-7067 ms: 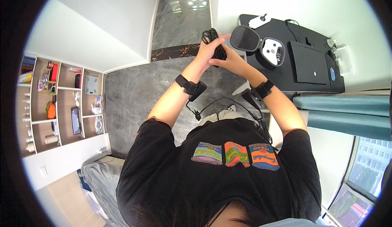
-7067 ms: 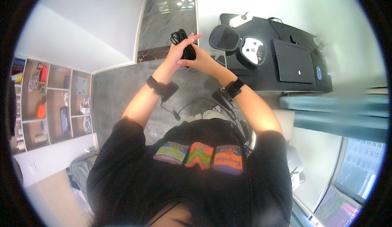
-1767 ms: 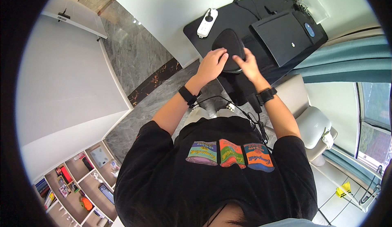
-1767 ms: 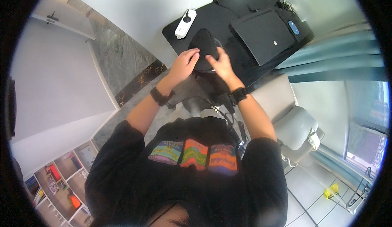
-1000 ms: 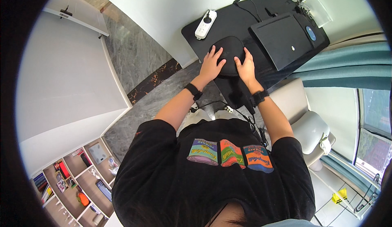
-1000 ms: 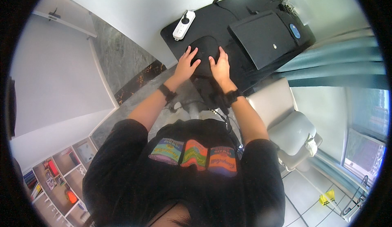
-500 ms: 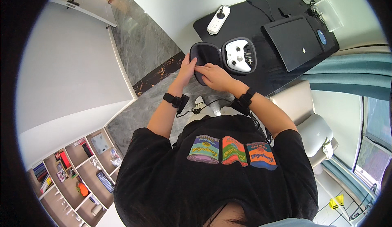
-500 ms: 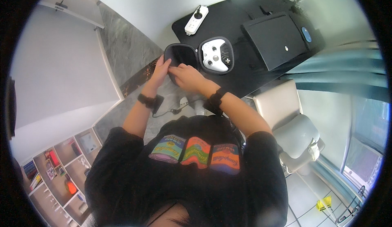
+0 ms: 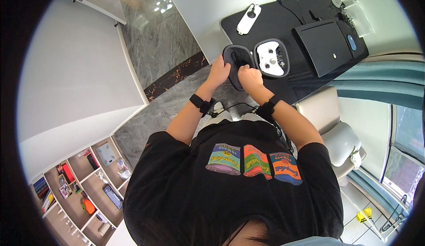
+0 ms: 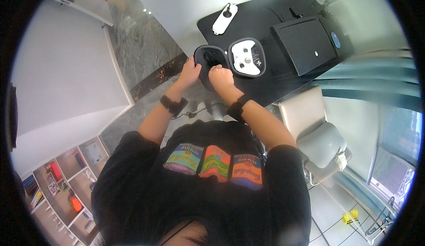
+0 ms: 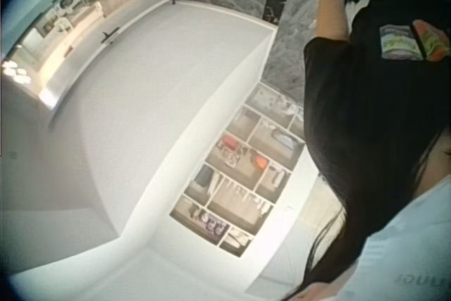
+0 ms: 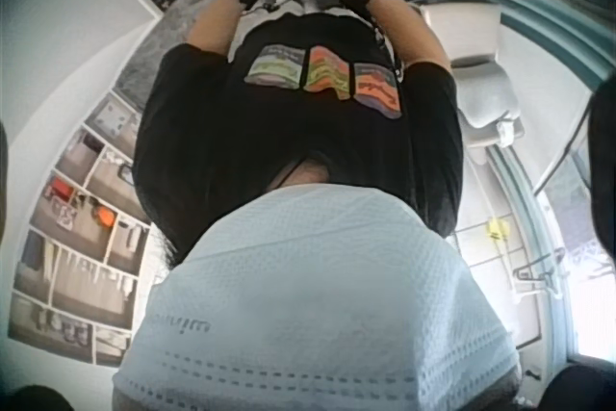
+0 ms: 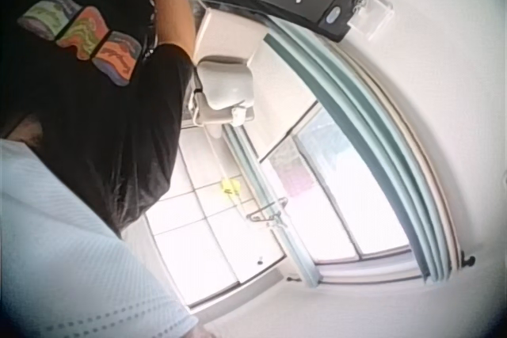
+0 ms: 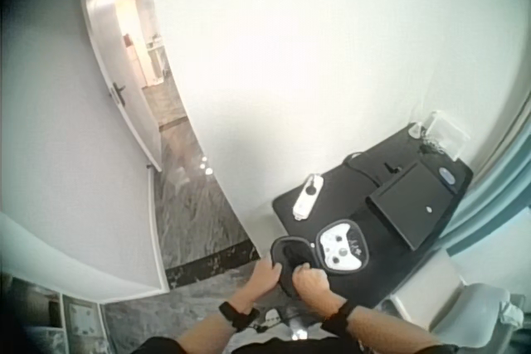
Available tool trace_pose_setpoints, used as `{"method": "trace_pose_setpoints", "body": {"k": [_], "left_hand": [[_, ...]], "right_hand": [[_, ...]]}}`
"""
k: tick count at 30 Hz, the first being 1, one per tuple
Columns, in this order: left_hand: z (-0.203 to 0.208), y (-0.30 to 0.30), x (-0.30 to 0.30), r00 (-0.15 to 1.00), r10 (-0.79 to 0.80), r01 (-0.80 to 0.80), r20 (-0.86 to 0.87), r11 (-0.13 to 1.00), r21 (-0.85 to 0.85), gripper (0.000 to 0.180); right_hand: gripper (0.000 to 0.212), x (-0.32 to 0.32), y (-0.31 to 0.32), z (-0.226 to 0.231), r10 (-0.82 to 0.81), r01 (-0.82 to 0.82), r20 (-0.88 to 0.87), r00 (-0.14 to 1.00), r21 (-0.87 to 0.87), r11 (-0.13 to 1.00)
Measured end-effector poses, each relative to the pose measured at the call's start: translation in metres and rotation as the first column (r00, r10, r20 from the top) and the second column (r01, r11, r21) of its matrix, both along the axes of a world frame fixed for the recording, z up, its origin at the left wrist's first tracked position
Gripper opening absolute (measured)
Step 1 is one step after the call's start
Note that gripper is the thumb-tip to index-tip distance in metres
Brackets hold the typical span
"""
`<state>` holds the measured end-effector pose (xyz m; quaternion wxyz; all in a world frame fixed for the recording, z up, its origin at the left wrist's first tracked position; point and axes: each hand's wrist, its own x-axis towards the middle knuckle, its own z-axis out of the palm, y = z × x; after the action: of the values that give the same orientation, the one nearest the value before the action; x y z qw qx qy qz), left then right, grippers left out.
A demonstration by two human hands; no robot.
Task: The person spreads and smooths a gray blanket over a bed, then walks to a desk to pack a white game controller and a cable into a black carrying case, which is placed on a shelf.
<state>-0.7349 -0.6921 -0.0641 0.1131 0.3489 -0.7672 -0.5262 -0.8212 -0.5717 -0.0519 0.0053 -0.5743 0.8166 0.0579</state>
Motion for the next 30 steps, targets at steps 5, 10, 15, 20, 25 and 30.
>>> {"method": "trace_pose_setpoints", "body": {"k": [5,10,15,20,25,30], "left_hand": [[-0.002,-0.002,0.003,0.999,0.034,-0.031,0.021,0.992,-0.119,0.023],[0.007,-0.007,0.002,0.998,0.023,-0.017,0.05,0.994,-0.106,0.023],[0.013,-0.009,-0.001,1.0,-0.005,0.005,-0.009,0.999,-0.035,0.022],[0.016,-0.006,-0.003,0.996,-0.079,0.084,0.051,0.993,-0.086,0.029],[0.02,-0.001,-0.002,0.992,-0.119,0.115,-0.031,0.987,-0.11,0.039],[0.019,0.005,-0.007,0.992,-0.108,0.104,-0.069,0.993,-0.063,0.04]], "right_hand": [[0.02,0.013,-0.013,0.0,-0.031,0.027,-0.1,0.994,-0.047,0.999],[0.026,0.008,-0.011,0.007,-0.009,-0.02,-0.157,0.988,-0.185,0.983],[0.025,0.01,-0.016,0.012,-0.03,-0.007,-0.207,0.978,-0.178,0.984],[0.017,0.012,-0.02,0.023,-0.111,0.104,-0.139,0.984,-0.054,0.993],[0.019,-0.001,-0.032,0.032,-0.371,0.351,0.234,0.899,0.123,0.928],[0.043,-0.007,-0.032,0.025,-0.564,0.526,0.373,0.737,0.21,0.824]]}}
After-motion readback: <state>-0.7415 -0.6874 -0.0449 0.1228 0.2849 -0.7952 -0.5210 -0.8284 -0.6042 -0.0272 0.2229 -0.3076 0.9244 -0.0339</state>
